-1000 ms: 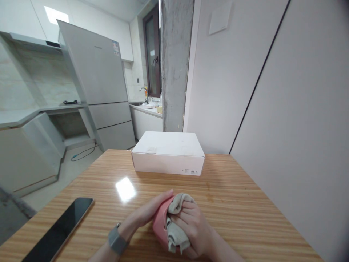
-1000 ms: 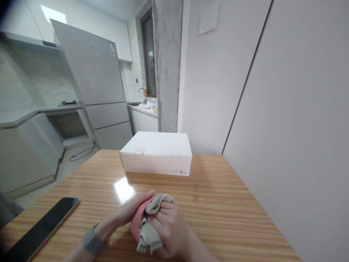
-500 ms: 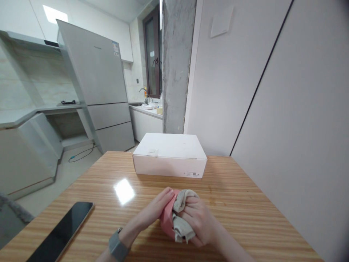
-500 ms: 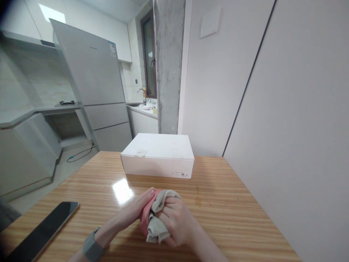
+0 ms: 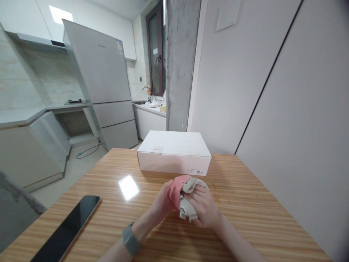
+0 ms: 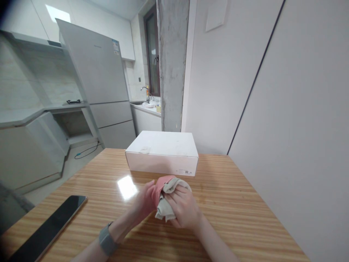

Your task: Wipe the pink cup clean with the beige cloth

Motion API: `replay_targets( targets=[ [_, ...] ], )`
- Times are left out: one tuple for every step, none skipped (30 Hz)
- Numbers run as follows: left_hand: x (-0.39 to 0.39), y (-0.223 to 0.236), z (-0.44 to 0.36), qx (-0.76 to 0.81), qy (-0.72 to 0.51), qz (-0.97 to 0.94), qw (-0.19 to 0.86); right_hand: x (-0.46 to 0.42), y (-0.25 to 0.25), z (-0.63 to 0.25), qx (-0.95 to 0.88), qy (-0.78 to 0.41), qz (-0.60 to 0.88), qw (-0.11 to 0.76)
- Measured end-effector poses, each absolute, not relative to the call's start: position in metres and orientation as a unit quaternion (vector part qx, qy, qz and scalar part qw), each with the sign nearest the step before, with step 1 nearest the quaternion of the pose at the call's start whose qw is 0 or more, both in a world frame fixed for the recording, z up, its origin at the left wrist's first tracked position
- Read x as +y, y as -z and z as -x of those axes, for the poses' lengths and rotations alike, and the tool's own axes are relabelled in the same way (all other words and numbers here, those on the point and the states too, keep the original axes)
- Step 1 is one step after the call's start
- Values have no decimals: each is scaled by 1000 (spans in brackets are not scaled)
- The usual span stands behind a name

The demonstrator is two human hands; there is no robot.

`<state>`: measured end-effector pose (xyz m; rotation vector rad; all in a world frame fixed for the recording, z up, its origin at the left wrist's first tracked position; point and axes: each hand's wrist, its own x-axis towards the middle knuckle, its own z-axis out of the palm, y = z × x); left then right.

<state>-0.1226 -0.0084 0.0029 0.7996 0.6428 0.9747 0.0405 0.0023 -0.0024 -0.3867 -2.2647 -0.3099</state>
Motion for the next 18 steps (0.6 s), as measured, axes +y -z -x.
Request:
replay_targets(
  targets=[
    [-7,-3,125,295,-436,-365,768,0,3,-39,-899,124,144,396],
    [-6,-3,129,298,-422,-369,772,-3,5,-36,-902,123,132,392],
    [-6,-4,133,306,-409,-377,772,-6,6,-33,-905,122,118,391],
    [-5,-5,137,320,-396,-394,765,-9,8,-29,-906,122,104,393],
    [-5,-8,140,335,-384,-421,750,-12,9,-26,-905,122,92,396],
    [-6,-11,143,348,-377,-455,728,-14,10,-24,-904,124,85,400],
    [-7,-15,145,355,-375,-489,703,-15,10,-23,-902,126,81,404],
    [-7,-18,146,358,-378,-518,679,-16,10,-23,-902,127,79,405],
    [-8,-22,146,362,-387,-537,657,-17,9,-23,-903,126,79,403],
    [-9,-24,145,370,-399,-545,638,-17,8,-25,-904,124,80,401],
    [-10,-26,143,382,-415,-542,623,-17,7,-26,-906,122,81,397],
    [-11,-26,141,394,-431,-533,613,-16,6,-29,-909,119,85,391],
    [-11,-25,139,404,-444,-521,606,-16,4,-31,-911,116,93,384],
    [-12,-23,136,411,-456,-510,603,-15,4,-33,-913,113,103,377],
    [-13,-21,134,411,-467,-497,604,-13,3,-35,-915,112,113,371],
    [-13,-17,132,407,-478,-484,610,-12,3,-38,-916,111,123,366],
    [-14,-14,130,398,-487,-467,622,-10,2,-40,-916,110,134,361],
    [-15,-10,128,383,-492,-447,641,-9,2,-42,-915,108,144,360]
  ],
)
